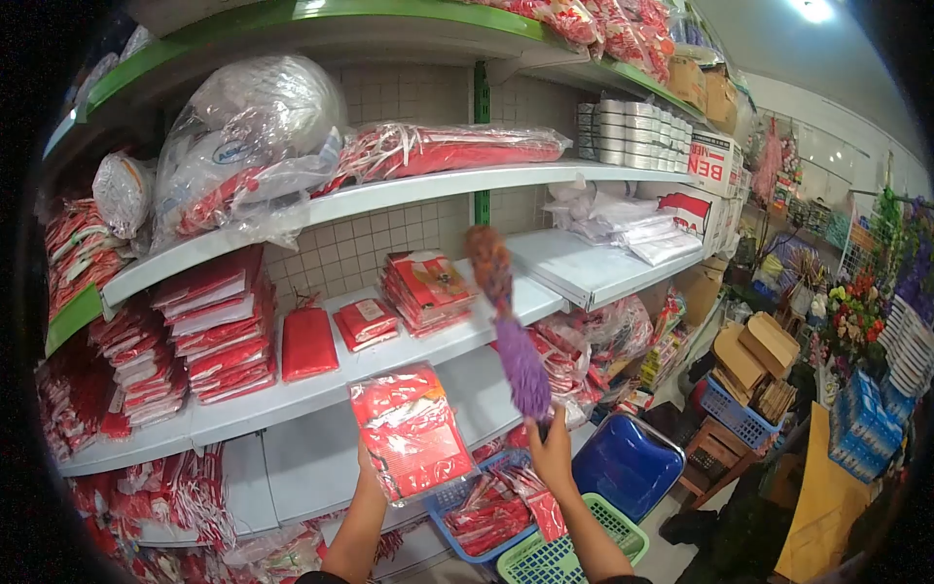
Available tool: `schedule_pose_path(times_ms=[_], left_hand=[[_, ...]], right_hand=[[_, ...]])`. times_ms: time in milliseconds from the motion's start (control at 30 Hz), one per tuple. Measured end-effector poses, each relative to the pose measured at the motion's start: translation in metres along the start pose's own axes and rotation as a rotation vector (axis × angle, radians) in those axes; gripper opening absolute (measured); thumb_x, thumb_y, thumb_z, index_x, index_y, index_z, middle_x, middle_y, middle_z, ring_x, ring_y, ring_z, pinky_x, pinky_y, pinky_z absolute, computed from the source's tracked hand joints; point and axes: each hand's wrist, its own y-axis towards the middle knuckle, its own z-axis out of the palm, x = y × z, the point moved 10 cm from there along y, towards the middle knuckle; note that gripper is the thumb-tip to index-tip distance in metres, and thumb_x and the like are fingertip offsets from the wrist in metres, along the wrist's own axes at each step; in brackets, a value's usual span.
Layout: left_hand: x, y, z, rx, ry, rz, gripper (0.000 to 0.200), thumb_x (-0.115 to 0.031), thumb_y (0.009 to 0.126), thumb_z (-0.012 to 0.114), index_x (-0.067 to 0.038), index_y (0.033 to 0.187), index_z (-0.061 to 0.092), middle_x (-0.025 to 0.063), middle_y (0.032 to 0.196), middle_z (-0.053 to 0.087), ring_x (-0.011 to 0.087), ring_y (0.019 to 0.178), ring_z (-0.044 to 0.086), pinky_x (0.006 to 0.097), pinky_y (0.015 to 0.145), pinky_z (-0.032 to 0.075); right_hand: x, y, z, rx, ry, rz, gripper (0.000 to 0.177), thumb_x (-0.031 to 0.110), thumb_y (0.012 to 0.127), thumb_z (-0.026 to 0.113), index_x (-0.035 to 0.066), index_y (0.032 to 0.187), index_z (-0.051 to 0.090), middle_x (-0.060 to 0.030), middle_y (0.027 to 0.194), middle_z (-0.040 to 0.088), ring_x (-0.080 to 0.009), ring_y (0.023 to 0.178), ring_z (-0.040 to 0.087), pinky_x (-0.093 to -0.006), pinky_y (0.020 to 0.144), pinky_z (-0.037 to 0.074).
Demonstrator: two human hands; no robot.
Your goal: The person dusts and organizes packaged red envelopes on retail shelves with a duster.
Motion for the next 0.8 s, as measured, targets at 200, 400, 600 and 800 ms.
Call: schedule_pose_path(times_ms=[200,400,600,800], left_hand=[[-0.024,0.040,0.030,-0.102,0.203,0.097,0.046,-0.041,0.088,0.041,-0.005,0.116,0.051,0.0148,0.111,0.058,0.0309,0.095,0.058,0.0443,0.081,0.049],[-0.015,0.084,0.049,0.082,0.049,0.033,0.050,-0.046,0.089,0.041,-0.005,0.116,0.051,0.0142,0.113,0.057,0.0296,0.098,0.057,0.0433,0.085,0.048],[-0.003,0.094,0.108,0.083,0.360,0.113,0.064,-0.059,0.086,0.034,-0.007,0.121,0.046,0.0122,0.115,0.054,0.0265,0.101,0.055,0.0414,0.086,0.046],[0.015,0.102,0.140,0.123,0.585,-0.089,0.080,-0.070,0.082,0.022,-0.013,0.137,0.025,0.0135,0.135,0.036,0.0275,0.124,0.035,0.0458,0.103,0.025]], right_hand=[[-0.024,0.130,0.024,-0.087,-0.320,-0.352,0.052,0.008,0.082,0.051,-0.005,0.129,0.032,-0.0321,0.120,0.044,-0.0435,0.102,0.051,-0.0436,0.088,0.039],[-0.032,0.212,0.073,0.174,-0.816,-0.188,0.055,0.018,0.078,0.058,-0.003,0.126,0.040,-0.0296,0.112,0.048,-0.0451,0.109,0.043,-0.0451,0.092,0.036],[0.129,0.102,0.093,0.378,-0.189,-0.634,0.073,0.035,0.081,0.060,-0.001,0.134,0.026,-0.0282,0.132,0.029,-0.0404,0.125,0.028,-0.0440,0.102,0.025],[0.107,0.095,0.119,0.583,0.409,-0.345,0.065,0.015,0.081,0.056,0.003,0.137,0.025,-0.0170,0.122,0.044,-0.0265,0.109,0.046,-0.0312,0.086,0.043]])
